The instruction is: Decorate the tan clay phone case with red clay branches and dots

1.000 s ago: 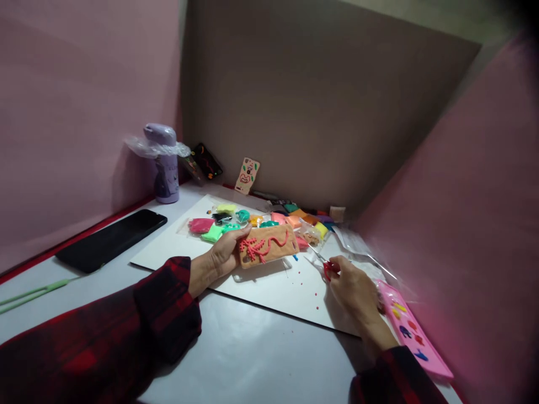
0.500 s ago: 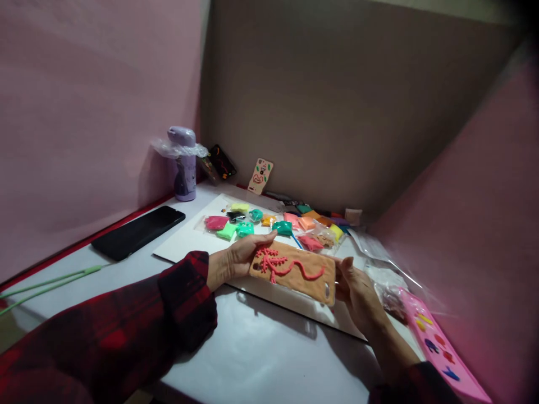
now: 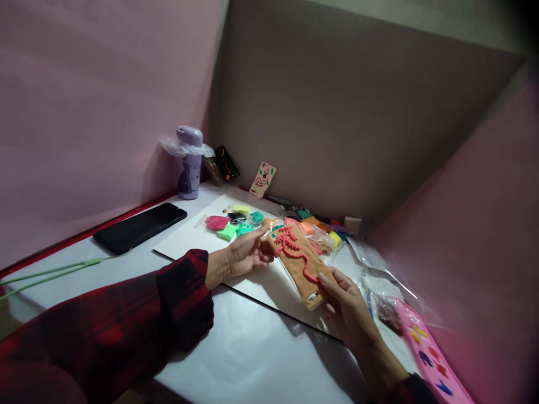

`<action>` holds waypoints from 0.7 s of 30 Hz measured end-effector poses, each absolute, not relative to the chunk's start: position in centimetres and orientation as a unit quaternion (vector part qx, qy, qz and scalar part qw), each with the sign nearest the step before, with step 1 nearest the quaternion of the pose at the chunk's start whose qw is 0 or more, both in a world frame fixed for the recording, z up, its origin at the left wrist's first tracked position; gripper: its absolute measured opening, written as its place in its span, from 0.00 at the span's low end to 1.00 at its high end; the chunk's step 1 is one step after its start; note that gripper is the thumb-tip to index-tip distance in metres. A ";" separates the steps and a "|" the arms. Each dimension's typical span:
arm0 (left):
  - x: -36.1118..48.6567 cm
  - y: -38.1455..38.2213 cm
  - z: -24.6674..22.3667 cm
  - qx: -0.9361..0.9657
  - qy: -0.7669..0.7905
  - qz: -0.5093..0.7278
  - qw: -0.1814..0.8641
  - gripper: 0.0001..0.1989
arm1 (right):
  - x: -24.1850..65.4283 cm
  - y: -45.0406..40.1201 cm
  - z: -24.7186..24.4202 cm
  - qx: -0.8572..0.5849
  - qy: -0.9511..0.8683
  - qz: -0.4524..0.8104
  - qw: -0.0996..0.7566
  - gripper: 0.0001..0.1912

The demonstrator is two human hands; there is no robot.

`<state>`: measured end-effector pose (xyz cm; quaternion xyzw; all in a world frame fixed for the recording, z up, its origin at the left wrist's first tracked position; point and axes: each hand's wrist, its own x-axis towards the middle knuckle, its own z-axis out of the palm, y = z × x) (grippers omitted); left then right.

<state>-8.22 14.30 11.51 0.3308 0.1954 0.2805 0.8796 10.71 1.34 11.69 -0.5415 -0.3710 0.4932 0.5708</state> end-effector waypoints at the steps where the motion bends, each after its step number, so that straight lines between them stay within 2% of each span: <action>1: -8.2 14.3 11.5 0.337 0.190 0.293 0.874 0.21 | 10.6 1.4 11.7 -0.540 -0.360 0.494 0.579 0.18; 6: -8.2 13.9 11.7 0.377 0.173 0.332 0.847 0.07 | 10.3 1.4 11.9 -0.527 -0.331 0.519 0.585 0.18; 14: -8.6 14.3 11.4 0.450 0.189 0.309 0.816 0.08 | 11.0 1.4 11.2 -0.542 -0.374 0.490 0.572 0.18; 21: -9.2 13.6 12.9 0.509 0.243 0.245 0.789 0.09 | 12.1 2.0 10.5 -0.649 -0.452 0.284 0.542 0.23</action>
